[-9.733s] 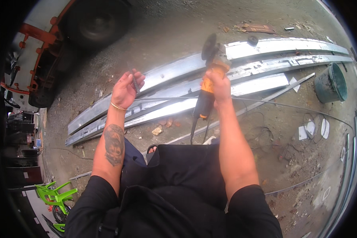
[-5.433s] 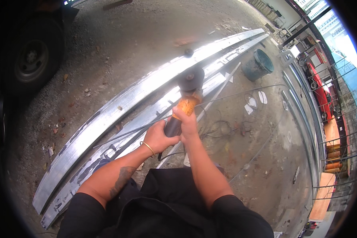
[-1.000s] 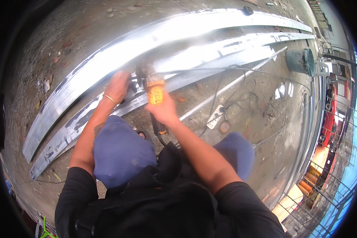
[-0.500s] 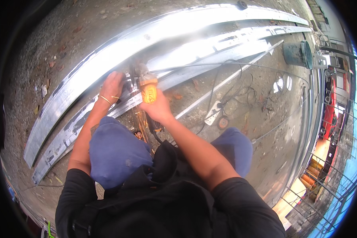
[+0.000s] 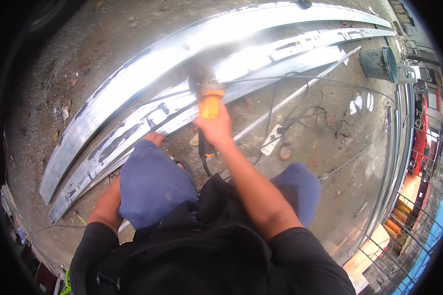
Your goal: The person measures a metal bar with a tape measure, then uses an angle grinder to grind the surface of several metal bars lying on the ground. Sparks are visible during grinding.
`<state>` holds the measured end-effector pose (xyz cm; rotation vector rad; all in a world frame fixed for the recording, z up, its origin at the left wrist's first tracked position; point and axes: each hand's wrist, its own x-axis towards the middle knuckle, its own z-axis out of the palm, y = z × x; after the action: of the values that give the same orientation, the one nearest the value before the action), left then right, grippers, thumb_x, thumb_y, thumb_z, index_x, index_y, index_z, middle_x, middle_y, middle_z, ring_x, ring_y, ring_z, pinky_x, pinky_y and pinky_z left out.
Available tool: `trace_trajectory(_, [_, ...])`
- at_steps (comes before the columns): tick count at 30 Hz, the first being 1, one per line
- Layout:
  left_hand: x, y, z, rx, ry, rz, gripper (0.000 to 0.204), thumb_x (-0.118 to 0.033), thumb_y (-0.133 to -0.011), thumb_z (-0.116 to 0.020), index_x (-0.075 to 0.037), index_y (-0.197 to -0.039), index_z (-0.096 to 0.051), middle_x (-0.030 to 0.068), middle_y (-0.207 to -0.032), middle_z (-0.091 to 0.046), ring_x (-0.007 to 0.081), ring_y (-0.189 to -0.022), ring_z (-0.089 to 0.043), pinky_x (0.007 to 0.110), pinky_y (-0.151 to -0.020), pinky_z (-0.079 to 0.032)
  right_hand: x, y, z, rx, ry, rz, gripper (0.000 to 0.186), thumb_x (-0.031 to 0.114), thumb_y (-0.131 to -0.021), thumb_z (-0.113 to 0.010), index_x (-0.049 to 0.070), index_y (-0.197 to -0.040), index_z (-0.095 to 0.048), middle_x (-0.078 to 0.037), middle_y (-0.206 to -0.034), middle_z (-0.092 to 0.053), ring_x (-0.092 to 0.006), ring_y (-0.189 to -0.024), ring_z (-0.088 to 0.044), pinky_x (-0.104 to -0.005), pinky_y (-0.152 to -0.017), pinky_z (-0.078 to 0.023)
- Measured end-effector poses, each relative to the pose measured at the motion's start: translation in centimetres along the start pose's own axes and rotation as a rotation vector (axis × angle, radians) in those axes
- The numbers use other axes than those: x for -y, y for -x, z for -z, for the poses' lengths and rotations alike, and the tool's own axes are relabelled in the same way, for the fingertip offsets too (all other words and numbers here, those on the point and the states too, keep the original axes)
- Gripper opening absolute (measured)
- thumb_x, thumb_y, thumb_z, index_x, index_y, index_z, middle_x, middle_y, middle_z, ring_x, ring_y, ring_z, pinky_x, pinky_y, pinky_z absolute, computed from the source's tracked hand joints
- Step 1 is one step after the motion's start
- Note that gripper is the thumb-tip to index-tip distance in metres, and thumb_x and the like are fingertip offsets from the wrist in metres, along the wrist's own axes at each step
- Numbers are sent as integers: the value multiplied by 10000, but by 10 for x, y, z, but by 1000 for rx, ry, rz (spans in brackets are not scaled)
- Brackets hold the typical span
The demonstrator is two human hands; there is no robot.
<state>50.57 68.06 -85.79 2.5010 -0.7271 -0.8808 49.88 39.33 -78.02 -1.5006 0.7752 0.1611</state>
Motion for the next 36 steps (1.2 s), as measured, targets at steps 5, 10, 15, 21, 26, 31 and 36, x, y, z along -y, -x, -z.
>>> trace_trajectory(5, [-61,-36,-20,12,76,-191,352,-158,-954,-716,-95,-1293,-643,168,-1207,-628,382,-1164,-628,485,-996,-520,-11,2,32,-28,88,-3,564,169,-756,-852,2,-1232,-598,-86,-1046,-703,-189,-930,-683,-351,-821,-562])
trace_trajectory(10, [-21,-52,41,-565,43,-203,414,-110,-945,-711,-47,-1342,-612,189,-1270,-603,395,-1148,-615,496,-1011,-507,-8,5,61,-10,162,28,504,121,-772,-819,11,-1212,-600,-63,-1030,-690,-166,-898,-666,-335,-806,-548])
trace_trajectory(15, [-31,-41,143,-397,-5,72,405,-94,-954,-687,-16,-1347,-629,241,-1322,-636,423,-1325,-560,483,-1140,-447,-1,3,55,38,186,-28,559,235,-733,-840,8,-1194,-622,-133,-1066,-719,-253,-973,-708,-387,-863,-562])
trace_trajectory(21, [-23,-120,181,193,-262,39,526,-165,-946,-704,-28,-1445,-612,201,-1342,-686,374,-1274,-644,455,-1112,-508,2,-7,41,7,209,69,595,281,-701,-856,18,-1186,-634,-155,-1094,-736,-292,-1004,-724,-402,-887,-569])
trace_trajectory(26, [-16,-148,176,478,-89,71,364,-181,-921,-714,11,-1230,-742,177,-1145,-792,345,-1084,-748,436,-952,-569,-1,-8,32,20,212,102,567,256,-719,-846,23,-1189,-631,-146,-1095,-736,-285,-1001,-726,-404,-892,-574])
trace_trajectory(31, [10,-135,140,288,-56,-57,283,-212,-988,-653,-5,-1152,-756,261,-1103,-752,439,-1068,-704,487,-926,-549,-11,25,15,10,316,62,583,261,-726,-851,32,-1216,-633,-145,-1082,-740,-279,-984,-725,-402,-880,-569])
trace_trajectory(36, [16,-139,128,201,-17,-113,273,-204,-1005,-641,10,-1132,-753,280,-1110,-745,454,-1090,-700,513,-951,-543,-10,38,-17,-23,385,60,495,199,-710,-849,39,-1136,-654,-72,-962,-727,-194,-848,-690,-356,-806,-562])
